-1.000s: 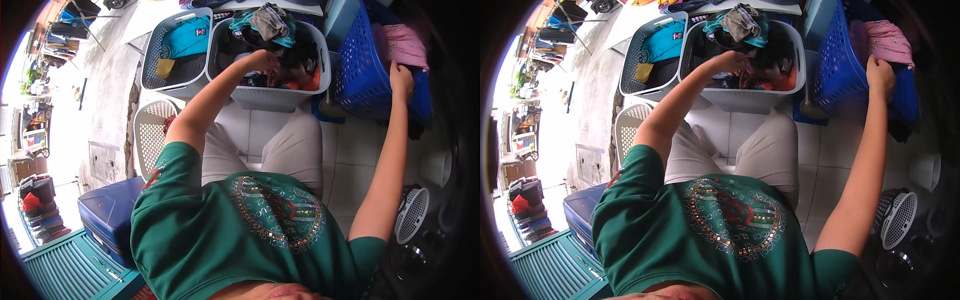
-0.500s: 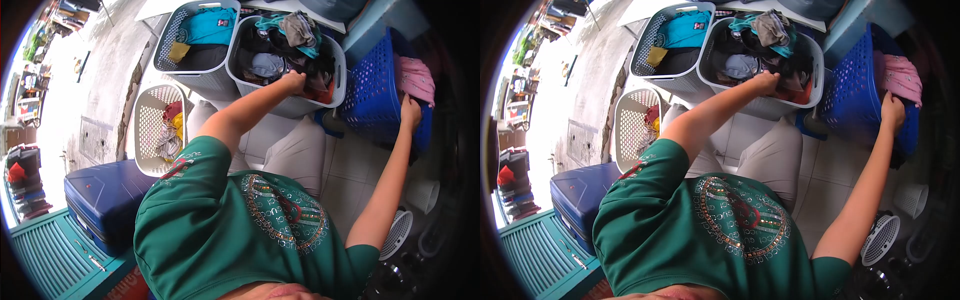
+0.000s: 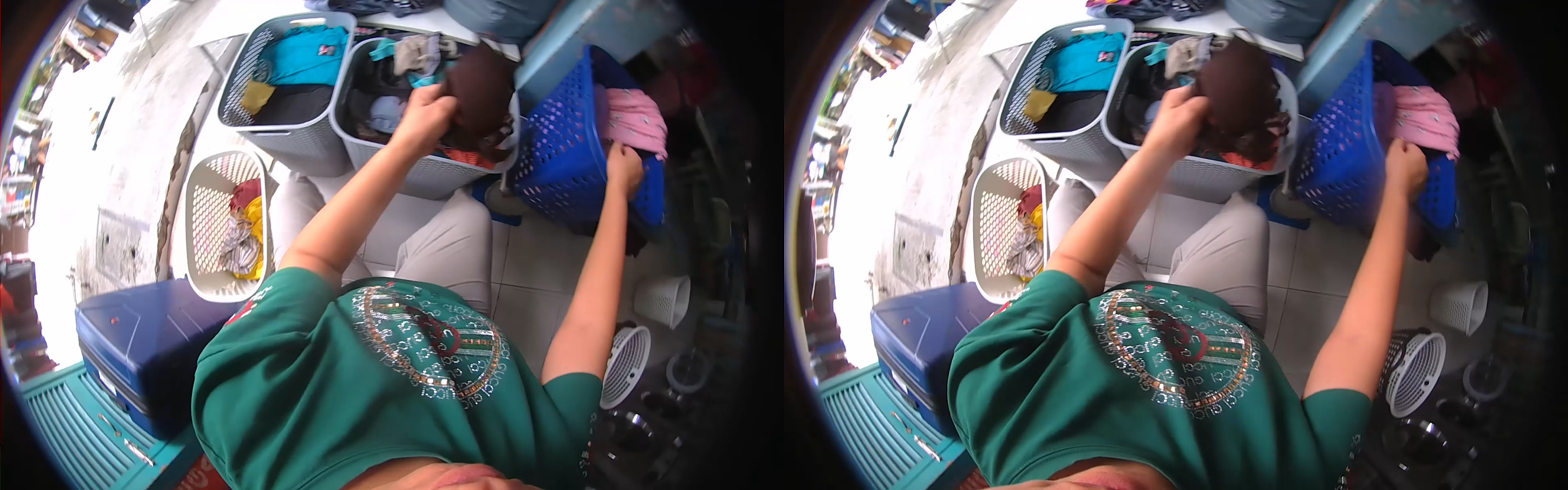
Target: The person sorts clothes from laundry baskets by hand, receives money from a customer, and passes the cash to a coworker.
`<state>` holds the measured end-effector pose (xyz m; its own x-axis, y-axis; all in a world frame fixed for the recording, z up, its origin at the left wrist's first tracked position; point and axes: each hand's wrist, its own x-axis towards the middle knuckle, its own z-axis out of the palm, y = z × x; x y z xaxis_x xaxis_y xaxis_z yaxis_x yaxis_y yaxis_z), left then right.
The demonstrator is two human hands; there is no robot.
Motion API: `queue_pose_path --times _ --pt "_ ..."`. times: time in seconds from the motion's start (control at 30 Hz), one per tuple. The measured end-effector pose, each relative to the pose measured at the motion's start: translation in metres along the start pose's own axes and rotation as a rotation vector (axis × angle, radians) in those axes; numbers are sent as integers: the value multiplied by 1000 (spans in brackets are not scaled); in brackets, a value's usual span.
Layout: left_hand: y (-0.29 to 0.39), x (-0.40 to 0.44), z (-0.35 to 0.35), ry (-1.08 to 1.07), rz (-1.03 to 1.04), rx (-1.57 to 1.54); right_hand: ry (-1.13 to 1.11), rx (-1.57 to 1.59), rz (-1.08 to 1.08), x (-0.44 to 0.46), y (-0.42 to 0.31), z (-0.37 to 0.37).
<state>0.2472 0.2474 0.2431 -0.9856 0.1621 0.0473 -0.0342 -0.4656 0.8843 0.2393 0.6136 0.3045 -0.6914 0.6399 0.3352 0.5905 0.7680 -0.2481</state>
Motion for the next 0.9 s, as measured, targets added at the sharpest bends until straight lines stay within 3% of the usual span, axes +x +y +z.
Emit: queue_pose_path --times 0.1,0.27,0.33,0.4,0.43,0.47,0.5,0.57,0.6,0.7,0.73,0.8,0.87,0.9 --pt "6 -20 -4 4 86 -190 123 50 -54 -11 -5 -6" --pt "12 -49 -18 -130 -104 -286 246 122 -195 -19 -1 -5" --pt "22 -63 -10 -120 -114 -357 190 342 -197 -34 -7 -9" --pt "31 -71 -12 -127 -202 -550 233 649 -618 -55 -18 3" --pt "26 -68 -27 -312 -252 -735 204 710 -833 -78 -34 -2" --pt "32 -72 -23 -309 -247 -738 168 768 -1051 -107 -52 -8" --pt "42 -77 -17 -268 -291 -810 68 803 -1114 -134 -65 -3" --pt "45 -81 -21 -309 -317 -944 -579 1041 -1037 -180 -79 -1" --pt "46 -82 -25 -297 -309 -943 -1124 1196 -834 -196 -82 -5" --pt "57 -90 -36 -368 -211 -987 -1360 987 -708 -215 -93 -19" --pt "68 -94 -39 -353 -138 -905 -1369 987 -721 -220 -94 -20" --pt "77 -97 -52 -329 -56 -825 -1362 1154 -501 -224 -94 -19" --pt "79 -92 -83 -58 28 -148 -1289 1284 -509 -217 -95 -29" --pt "76 -90 -96 41 -4 161 -1386 1289 -450 -210 -94 -38"
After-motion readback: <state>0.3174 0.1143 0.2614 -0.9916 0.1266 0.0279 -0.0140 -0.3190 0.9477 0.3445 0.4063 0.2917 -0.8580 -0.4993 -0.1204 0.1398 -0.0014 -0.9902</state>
